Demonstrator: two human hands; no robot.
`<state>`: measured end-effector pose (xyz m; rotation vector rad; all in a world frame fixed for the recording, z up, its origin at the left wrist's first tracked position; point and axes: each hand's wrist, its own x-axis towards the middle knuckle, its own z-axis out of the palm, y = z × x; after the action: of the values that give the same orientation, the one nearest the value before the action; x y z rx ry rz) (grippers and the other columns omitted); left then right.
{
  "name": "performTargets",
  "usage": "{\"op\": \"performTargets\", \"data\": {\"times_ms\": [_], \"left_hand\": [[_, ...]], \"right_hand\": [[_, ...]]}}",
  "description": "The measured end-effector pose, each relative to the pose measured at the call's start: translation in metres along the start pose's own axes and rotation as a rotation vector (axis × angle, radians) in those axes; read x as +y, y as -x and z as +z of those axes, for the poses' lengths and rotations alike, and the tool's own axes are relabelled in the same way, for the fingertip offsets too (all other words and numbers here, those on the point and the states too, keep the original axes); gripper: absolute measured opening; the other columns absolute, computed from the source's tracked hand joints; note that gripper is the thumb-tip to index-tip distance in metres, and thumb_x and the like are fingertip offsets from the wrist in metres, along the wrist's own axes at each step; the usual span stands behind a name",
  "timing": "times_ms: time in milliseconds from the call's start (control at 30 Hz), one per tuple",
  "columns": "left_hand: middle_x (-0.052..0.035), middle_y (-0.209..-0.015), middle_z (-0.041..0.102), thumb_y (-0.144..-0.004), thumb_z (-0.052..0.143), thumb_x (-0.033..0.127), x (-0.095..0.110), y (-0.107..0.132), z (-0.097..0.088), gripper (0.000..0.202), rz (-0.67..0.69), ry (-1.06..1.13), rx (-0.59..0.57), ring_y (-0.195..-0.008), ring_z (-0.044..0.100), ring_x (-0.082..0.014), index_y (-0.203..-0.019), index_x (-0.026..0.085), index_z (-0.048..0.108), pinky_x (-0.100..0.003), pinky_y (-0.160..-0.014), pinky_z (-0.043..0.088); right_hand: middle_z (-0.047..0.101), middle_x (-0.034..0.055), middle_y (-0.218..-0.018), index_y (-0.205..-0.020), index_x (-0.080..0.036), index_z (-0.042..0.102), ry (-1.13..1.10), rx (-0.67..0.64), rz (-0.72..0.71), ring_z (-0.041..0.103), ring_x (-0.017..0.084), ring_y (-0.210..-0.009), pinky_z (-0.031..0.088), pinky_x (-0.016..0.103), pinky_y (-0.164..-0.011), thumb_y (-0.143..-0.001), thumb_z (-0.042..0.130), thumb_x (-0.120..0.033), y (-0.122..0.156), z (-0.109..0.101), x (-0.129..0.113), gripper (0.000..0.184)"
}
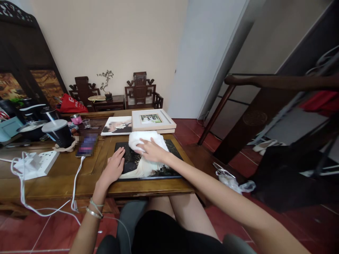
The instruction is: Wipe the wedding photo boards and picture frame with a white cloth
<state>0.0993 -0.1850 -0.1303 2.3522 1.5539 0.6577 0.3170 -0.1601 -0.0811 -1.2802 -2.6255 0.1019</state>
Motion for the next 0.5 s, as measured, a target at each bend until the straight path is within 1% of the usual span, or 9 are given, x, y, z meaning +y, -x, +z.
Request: {"op": "performTargets", "data": {"times_ms": [67,133,200,267,333,400,467,500], "left_hand": [[-0.0105,-0.151,0.036,-0.094,0.028,0.026,0.0,0.0,0.0,0.047,0.006,0.003,0.003,-0.142,0.028,-0.0193,-0.139,0.016,0.041,-0.046,-0.113,0.026],[-0.0101,-0.151,0.036,-0.094,0.029,0.026,-0.001,0.0,0.0,0.047,0.008,0.006,0.014,-0.141,0.028,-0.0193,-0.139,0.017,0.041,-0.046,-0.113,0.027],[-0.0102,-0.15,0.036,-0.094,0.029,0.026,-0.001,0.0,0.002,0.047,0.008,0.008,0.027,-0.141,0.029,-0.0196,-0.139,0.018,0.041,-0.047,-0.112,0.028],[-0.0111,-0.15,0.036,-0.094,0.028,0.025,-0.001,0.0,0.003,0.048,0.004,0.012,0.035,-0.141,0.029,-0.0199,-0.139,0.016,0.041,-0.047,-0.112,0.028],[-0.0113,-0.15,0.036,-0.094,0.028,0.026,-0.001,0.001,0.004,0.048,0.0,0.018,0.039,-0.141,0.029,-0.02,-0.139,0.016,0.041,-0.047,-0.113,0.027],[-0.0108,-0.15,0.036,-0.094,0.028,0.026,-0.001,0.001,0.004,0.047,0.0,0.027,0.04,-0.141,0.03,-0.0202,-0.139,0.016,0.042,-0.047,-0.113,0.026],[-0.0111,-0.15,0.037,-0.094,0.029,0.026,0.0,0.001,0.003,0.047,0.0,0.031,0.038,-0.14,0.031,-0.0208,-0.138,0.016,0.042,-0.047,-0.113,0.026],[-0.0118,-0.15,0.037,-0.094,0.028,0.026,0.001,0.0,0.003,0.048,-0.001,0.031,0.034,-0.14,0.031,-0.021,-0.138,0.015,0.043,-0.047,-0.113,0.026]], "right_hand": [[0.051,0.0204,-0.133,-0.126,-0.015,0.056,0.006,0.015,0.042,0.043,0.032,-0.128,0.025,0.063,-0.102,-0.099,0.035,-0.035,-0.012,0.001,0.003,0.04],[0.053,0.0215,-0.131,-0.124,-0.014,0.057,0.009,0.03,0.042,0.044,0.033,-0.126,0.025,0.065,-0.102,-0.098,0.037,-0.033,-0.009,0.002,-0.002,0.038],[0.052,0.0208,-0.133,-0.12,-0.014,0.06,0.004,0.034,-0.011,0.039,0.033,-0.13,0.024,0.066,-0.102,-0.097,0.039,-0.03,0.009,0.002,-0.015,0.035],[0.048,0.0174,-0.139,-0.117,-0.016,0.062,-0.019,0.019,-0.085,0.03,0.034,-0.136,0.022,0.067,-0.103,-0.094,0.042,-0.026,0.037,0.0,-0.033,0.032],[0.043,0.0141,-0.144,-0.115,-0.018,0.063,-0.058,-0.022,-0.131,0.024,0.034,-0.139,0.02,0.069,-0.104,-0.091,0.044,-0.022,0.067,-0.004,-0.052,0.031],[0.041,0.0121,-0.146,-0.113,-0.019,0.064,-0.097,-0.068,-0.154,0.022,0.034,-0.141,0.016,0.068,-0.106,-0.087,0.047,-0.018,0.092,-0.008,-0.066,0.031],[0.043,0.0121,-0.145,-0.111,-0.019,0.065,-0.125,-0.091,-0.169,0.022,0.032,-0.141,0.015,0.066,-0.108,-0.086,0.049,-0.017,0.104,-0.012,-0.072,0.03],[0.045,0.0123,-0.143,-0.111,-0.019,0.065,-0.136,-0.092,-0.176,0.023,0.031,-0.14,0.016,0.065,-0.109,-0.087,0.048,-0.018,0.104,-0.013,-0.071,0.029]]}}
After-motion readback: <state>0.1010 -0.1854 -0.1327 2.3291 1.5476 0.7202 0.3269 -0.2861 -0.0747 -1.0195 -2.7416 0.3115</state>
